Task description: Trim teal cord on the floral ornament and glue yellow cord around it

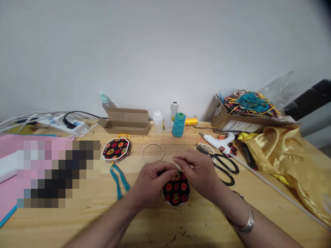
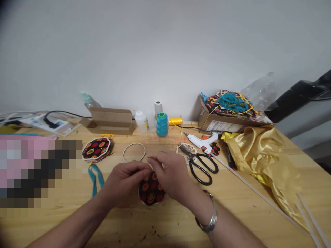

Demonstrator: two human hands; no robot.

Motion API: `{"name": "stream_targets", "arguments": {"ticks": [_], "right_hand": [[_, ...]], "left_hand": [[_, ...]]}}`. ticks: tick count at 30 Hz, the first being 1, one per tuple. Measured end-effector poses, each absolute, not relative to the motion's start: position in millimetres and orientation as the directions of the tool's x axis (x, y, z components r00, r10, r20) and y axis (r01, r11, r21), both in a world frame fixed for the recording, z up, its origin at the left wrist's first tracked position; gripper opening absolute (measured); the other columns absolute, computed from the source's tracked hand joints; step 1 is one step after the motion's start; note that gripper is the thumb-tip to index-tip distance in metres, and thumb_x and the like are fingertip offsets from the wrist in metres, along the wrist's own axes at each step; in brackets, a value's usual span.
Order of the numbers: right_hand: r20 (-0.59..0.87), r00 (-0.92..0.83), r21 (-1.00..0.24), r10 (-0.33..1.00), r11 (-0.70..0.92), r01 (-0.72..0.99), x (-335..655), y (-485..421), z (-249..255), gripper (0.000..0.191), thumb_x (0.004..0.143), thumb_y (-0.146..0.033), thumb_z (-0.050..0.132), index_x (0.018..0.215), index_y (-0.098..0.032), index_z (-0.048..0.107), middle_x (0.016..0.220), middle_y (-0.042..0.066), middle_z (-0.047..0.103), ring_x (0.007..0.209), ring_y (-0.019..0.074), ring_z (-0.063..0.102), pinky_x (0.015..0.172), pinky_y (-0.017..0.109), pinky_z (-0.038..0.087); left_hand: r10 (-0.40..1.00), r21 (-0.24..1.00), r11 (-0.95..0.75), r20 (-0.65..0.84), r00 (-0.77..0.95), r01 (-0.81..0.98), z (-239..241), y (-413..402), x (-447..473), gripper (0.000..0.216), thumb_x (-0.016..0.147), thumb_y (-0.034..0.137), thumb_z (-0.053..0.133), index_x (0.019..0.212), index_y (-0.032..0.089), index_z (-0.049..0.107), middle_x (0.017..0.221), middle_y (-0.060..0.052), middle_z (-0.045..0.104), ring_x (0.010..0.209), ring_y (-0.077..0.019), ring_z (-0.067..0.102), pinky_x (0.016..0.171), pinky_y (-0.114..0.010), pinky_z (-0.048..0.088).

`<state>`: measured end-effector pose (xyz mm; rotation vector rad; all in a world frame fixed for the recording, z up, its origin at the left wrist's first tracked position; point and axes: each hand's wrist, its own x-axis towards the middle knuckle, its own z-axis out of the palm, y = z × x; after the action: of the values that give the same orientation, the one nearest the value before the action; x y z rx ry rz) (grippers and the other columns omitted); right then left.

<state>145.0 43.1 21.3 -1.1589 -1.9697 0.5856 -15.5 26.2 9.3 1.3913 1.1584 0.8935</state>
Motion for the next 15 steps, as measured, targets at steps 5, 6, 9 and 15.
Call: {"name": "stream_targets", "arguments": {"ticks": [5, 6, 9, 15], "right_hand": [[0.129, -0.215, -0.935, 0.968, 0.191, 0.3, 143.1, 56.3, 19.5, 0.014, 0.077, -0.024, 0.059, 0.069, -0.016, 0.068, 0.063, 0.0, 0.065, 0.059, 0.0116, 0.056, 0.054, 0.021, 0.043], [0.104, -0.216, -0.942, 0.971, 0.166, 0.291, 142.5, 57.5, 18.5, 0.015, 0.076, -0.024, 0.059, 0.068, -0.015, 0.068, 0.062, -0.001, 0.065, 0.057, 0.0112, 0.055, 0.053, 0.021, 0.042], [0.087, -0.24, -0.94, 0.967, 0.159, 0.303, 139.7, 56.4, 14.5, 0.017, 0.076, -0.025, 0.058, 0.068, -0.015, 0.069, 0.06, -0.001, 0.063, 0.055, 0.0105, 0.053, 0.051, 0.02, 0.04], [0.14, -0.377, -0.872, 0.915, 0.295, 0.392, 134.4, 40.8, 12.7, 0.022, 0.085, -0.023, 0.048, 0.078, -0.018, 0.068, 0.063, -0.002, 0.062, 0.059, 0.0106, 0.054, 0.056, 0.021, 0.04]], "left_hand": [[0.973, 0.991, 0.123, -0.13, 0.192, 0.049, 11.9, 27.9, -17.9, 0.015, 0.073, 0.026, 0.062, 0.062, 0.017, 0.066, 0.057, 0.002, 0.057, 0.057, -0.0105, 0.048, 0.055, -0.02, 0.038], [0.974, 0.991, 0.134, -0.136, 0.183, 0.022, 12.3, 28.5, -18.3, 0.015, 0.073, 0.027, 0.062, 0.064, 0.017, 0.066, 0.057, 0.002, 0.057, 0.056, -0.0099, 0.047, 0.054, -0.02, 0.037], [0.982, 0.987, 0.154, -0.147, 0.118, -0.049, 12.4, 30.2, -19.3, 0.014, 0.074, 0.029, 0.062, 0.067, 0.017, 0.066, 0.056, 0.004, 0.055, 0.05, -0.0073, 0.04, 0.049, -0.019, 0.032], [0.987, 0.988, 0.154, -0.155, -0.036, -0.032, 12.0, 31.5, -19.8, 0.02, 0.072, 0.032, 0.063, 0.06, 0.017, 0.062, 0.049, 0.006, 0.046, 0.045, -0.0063, 0.031, 0.043, -0.02, 0.024]]}}
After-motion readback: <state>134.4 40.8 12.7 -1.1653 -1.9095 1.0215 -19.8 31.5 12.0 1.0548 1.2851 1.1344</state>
